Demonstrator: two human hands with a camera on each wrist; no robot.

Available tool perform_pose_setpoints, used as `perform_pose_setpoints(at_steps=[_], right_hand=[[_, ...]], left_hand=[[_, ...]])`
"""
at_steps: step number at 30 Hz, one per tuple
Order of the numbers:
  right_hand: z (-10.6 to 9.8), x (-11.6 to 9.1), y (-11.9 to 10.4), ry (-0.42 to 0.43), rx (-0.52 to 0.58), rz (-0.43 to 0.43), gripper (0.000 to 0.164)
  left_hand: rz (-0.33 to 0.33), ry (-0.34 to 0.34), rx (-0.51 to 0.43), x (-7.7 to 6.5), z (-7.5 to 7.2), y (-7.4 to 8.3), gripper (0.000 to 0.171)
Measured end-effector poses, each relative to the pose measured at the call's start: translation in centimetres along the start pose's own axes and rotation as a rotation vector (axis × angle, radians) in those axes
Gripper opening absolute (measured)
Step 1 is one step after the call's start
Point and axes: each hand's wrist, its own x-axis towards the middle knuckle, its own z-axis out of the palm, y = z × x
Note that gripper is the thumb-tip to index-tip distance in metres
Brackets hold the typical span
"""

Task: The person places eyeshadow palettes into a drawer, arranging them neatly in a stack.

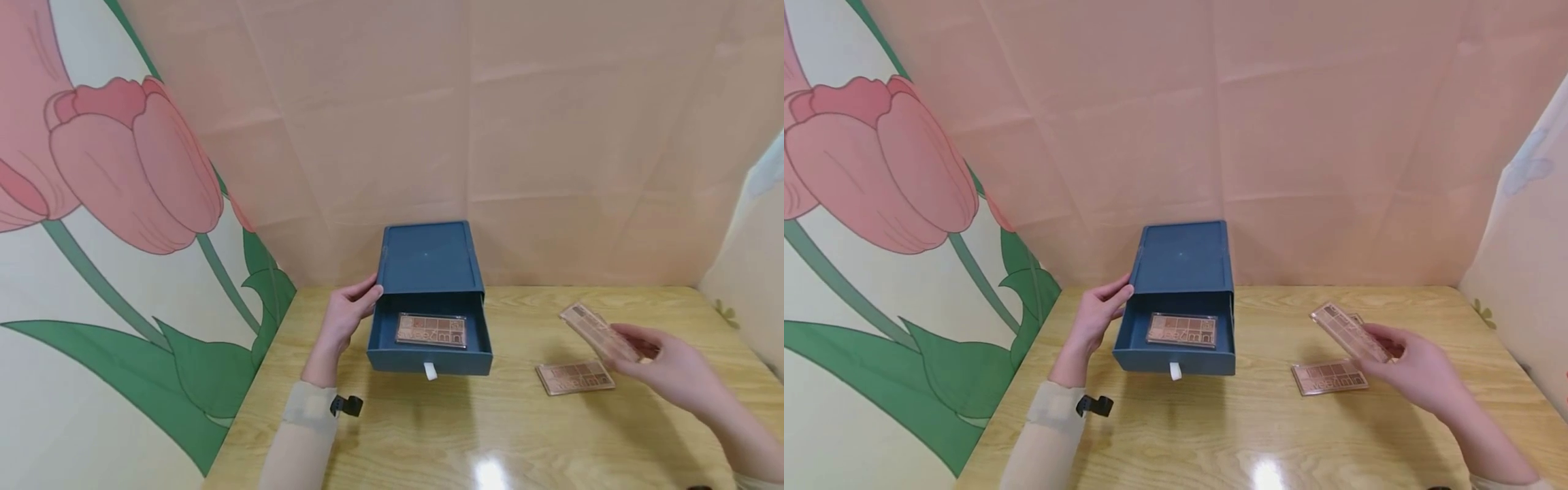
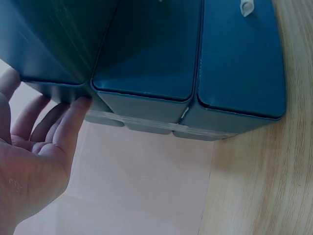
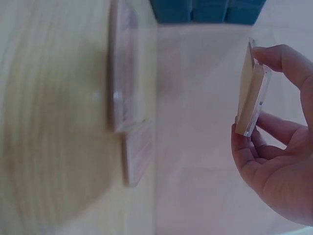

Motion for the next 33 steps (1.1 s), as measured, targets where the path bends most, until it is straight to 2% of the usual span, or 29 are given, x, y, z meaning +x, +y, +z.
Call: perform_pose_setpoints(at_steps=[7,13,18,33], right_hand=[[0.1,0.3,-4.0,0.037,0.009,-0.034,0.073],[0.6,0.1,-6.8,0.075,0.060,-0.143,0.068],[1.3,0.1,-8.5,0.100,0.088,-0.241,0.068],[2.4,1.3,-13.0,0.143,0.120,-0.369,0.068]], left_hand=[[0.002,0.001,0.004,0.1,0.0,0.1,0.048],[-0.010,0.006,0.000,0.0,0.2,-0.1,0.048],[-0.004,0.002,-0.005,0.1,0.2,-0.1,0.050],[0.016,-0.001,-0.003,0.5,0.2,-0.3,0.047]])
